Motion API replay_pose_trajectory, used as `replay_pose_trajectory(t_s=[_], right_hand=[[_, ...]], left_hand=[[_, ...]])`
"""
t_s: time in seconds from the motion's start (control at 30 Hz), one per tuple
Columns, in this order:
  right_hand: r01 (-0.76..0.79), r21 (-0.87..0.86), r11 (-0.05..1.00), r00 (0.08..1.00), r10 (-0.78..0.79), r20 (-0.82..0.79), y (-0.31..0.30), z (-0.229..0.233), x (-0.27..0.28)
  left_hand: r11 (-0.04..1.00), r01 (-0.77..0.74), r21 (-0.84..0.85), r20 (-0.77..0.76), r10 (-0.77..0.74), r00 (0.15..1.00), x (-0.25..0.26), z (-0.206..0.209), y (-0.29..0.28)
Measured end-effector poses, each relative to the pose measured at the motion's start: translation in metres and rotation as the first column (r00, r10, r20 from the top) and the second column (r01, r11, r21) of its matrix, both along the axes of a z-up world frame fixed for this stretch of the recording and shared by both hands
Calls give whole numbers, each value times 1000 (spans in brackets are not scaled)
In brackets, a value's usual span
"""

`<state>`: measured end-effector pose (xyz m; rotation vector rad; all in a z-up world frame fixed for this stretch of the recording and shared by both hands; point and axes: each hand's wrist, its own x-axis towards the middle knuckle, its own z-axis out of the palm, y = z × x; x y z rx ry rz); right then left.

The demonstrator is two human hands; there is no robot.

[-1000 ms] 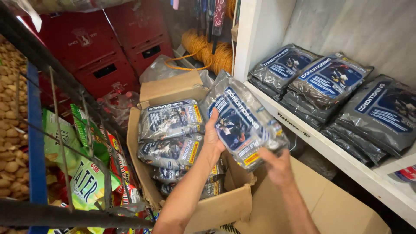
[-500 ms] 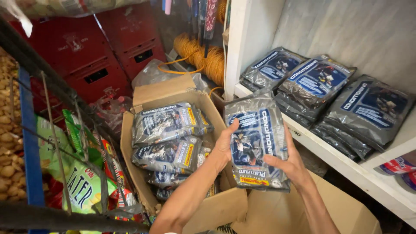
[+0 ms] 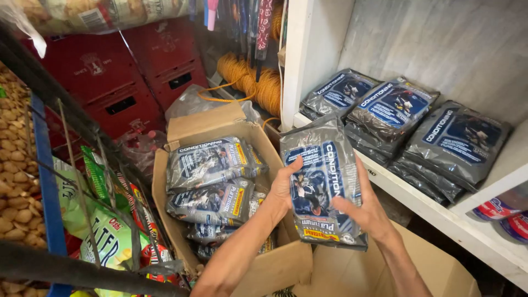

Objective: The person sits on the floor and repeatedly takes packages of Platinum Conditioning from a cardboard box. They turn the packages over to view the back and front labels before placing them onto a white shelf above. The person continues this process, organizing the packages into neat rows on the shelf.

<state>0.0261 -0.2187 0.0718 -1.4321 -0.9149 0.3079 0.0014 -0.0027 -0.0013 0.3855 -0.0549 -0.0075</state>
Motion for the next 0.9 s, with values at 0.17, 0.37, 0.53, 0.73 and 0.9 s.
replay_pose_trajectory(t_s=[0.17, 0.37, 0.53, 0.73, 0.9], right_hand=[[77, -29, 997, 996, -78, -32, 1, 11, 0], [141, 9, 990, 987, -141, 78, 1, 0, 7], [153, -33, 988, 981, -148, 122, -6, -5, 17], [186, 115, 976, 969, -162, -186, -17, -16, 22], [196, 213, 957, 957, -139, -253, -24, -13, 14]], left_hand=[[997, 77, -14, 19, -77, 997, -1, 4, -7], [994, 61, 91, 36, -64, 997, -7, 13, -14], [994, 52, 101, 4, -52, 999, -7, 14, -21], [991, -65, 114, 28, 63, 998, -8, 35, -35], [996, -12, 87, -53, 17, 998, -16, 36, -36]])
